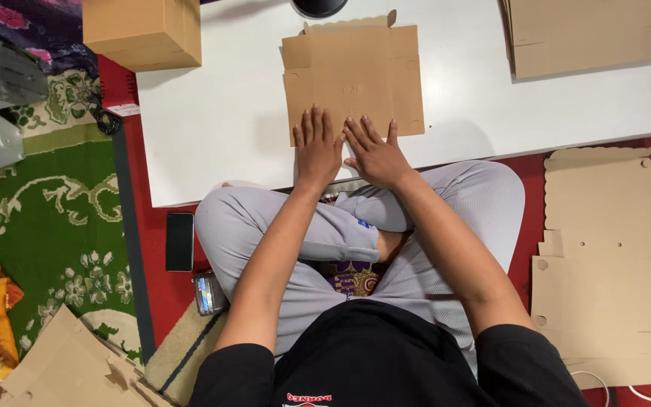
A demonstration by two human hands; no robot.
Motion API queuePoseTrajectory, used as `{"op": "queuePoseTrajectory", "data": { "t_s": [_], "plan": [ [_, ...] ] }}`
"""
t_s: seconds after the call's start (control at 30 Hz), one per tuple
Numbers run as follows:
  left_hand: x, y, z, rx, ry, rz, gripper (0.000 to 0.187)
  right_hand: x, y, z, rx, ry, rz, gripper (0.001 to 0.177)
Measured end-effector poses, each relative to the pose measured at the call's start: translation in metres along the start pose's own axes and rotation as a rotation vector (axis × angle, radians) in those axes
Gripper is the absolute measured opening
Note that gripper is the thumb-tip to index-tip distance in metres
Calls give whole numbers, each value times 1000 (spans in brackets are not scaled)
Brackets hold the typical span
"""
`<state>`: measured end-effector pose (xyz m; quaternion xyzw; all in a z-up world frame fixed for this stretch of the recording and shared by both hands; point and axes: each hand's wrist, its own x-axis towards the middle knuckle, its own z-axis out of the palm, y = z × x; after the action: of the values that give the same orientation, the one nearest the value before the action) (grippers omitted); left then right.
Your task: Folding and assembling cardboard boxes from flat sheets
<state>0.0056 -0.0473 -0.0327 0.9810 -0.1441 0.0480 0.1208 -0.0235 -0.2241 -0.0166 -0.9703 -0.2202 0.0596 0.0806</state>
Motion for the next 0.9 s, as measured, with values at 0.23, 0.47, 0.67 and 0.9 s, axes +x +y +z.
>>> {"op": "queuePoseTrajectory", "data": {
  "t_s": [0.23,0.47,0.67,0.9],
  "plan": [
    [4,-9,3,-15,-11,-135,72,-1,-2,2,-20,12,-39,69],
    [6,-14,0,-18,-109,-178,74,-2,2,-2,8,-41,13,65],
    [2,-27,2,-35,-158,-239,67,-13,12,-14,6,-144,102,65],
    [-4,-40,-3,55,-226,-385,68,-24,37,-14,-15,-295,262,74]
  ]
}}
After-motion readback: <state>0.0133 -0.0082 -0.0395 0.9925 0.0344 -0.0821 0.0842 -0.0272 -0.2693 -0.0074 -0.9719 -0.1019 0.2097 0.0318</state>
